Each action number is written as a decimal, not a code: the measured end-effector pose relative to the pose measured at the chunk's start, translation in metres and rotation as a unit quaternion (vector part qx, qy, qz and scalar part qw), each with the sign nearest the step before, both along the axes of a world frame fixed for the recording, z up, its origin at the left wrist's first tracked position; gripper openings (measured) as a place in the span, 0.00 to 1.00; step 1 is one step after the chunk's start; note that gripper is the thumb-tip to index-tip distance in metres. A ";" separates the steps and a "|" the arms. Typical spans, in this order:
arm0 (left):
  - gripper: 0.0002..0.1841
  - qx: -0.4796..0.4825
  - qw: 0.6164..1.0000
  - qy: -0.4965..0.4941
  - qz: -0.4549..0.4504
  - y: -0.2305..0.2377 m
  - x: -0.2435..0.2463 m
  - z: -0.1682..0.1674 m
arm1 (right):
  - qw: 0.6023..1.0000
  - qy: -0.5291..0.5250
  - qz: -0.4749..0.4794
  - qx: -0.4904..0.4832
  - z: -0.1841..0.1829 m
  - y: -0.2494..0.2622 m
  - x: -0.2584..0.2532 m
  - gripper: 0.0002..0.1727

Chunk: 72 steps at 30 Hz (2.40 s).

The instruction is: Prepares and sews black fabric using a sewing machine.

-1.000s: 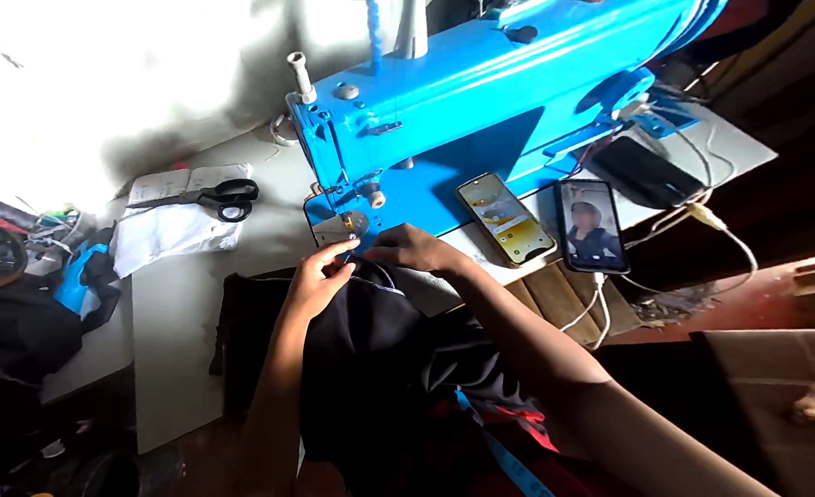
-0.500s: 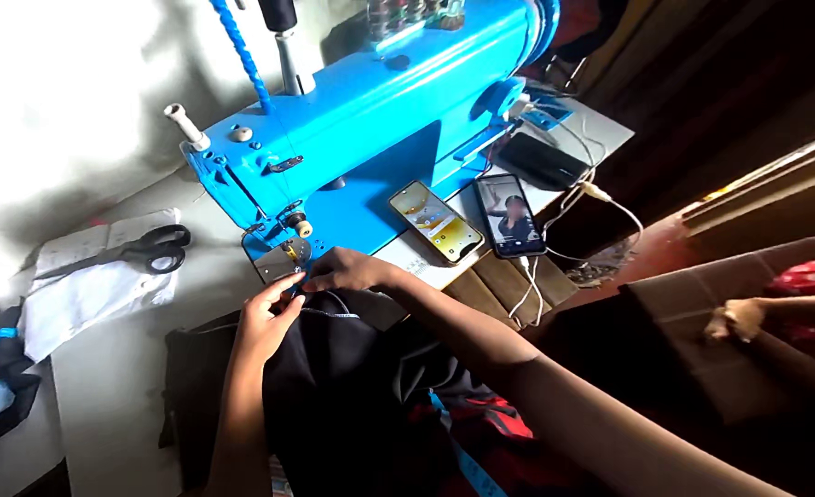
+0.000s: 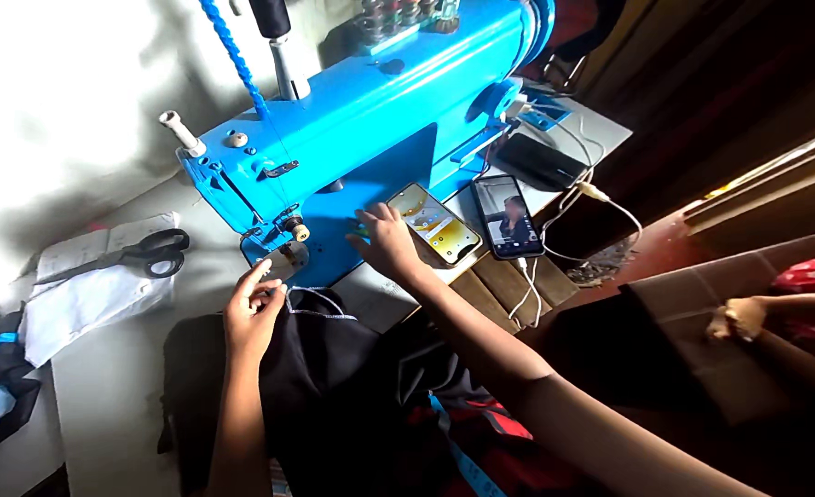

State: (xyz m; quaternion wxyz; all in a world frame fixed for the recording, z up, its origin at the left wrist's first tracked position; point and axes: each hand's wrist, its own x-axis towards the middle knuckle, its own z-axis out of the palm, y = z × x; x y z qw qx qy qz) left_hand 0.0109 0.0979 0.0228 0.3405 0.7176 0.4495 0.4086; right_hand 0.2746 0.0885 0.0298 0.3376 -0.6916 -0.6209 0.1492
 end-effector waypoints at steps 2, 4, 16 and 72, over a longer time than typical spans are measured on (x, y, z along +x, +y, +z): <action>0.22 0.027 0.999 -0.024 0.033 0.004 -0.004 -0.002 | 0.997 -0.037 0.000 0.073 0.003 -0.014 -0.004 0.23; 0.18 0.056 0.994 -0.044 0.083 0.009 -0.010 -0.003 | 0.992 -0.037 0.064 0.104 0.004 -0.033 -0.019 0.22; 0.20 0.214 0.855 -0.044 0.470 -0.025 -0.130 0.034 | 0.964 -0.040 0.263 0.008 -0.027 -0.066 -0.063 0.22; 0.07 0.139 0.988 -0.046 0.053 -0.050 0.008 -0.021 | 0.893 0.282 0.350 -0.035 -0.020 -0.020 -0.027 0.05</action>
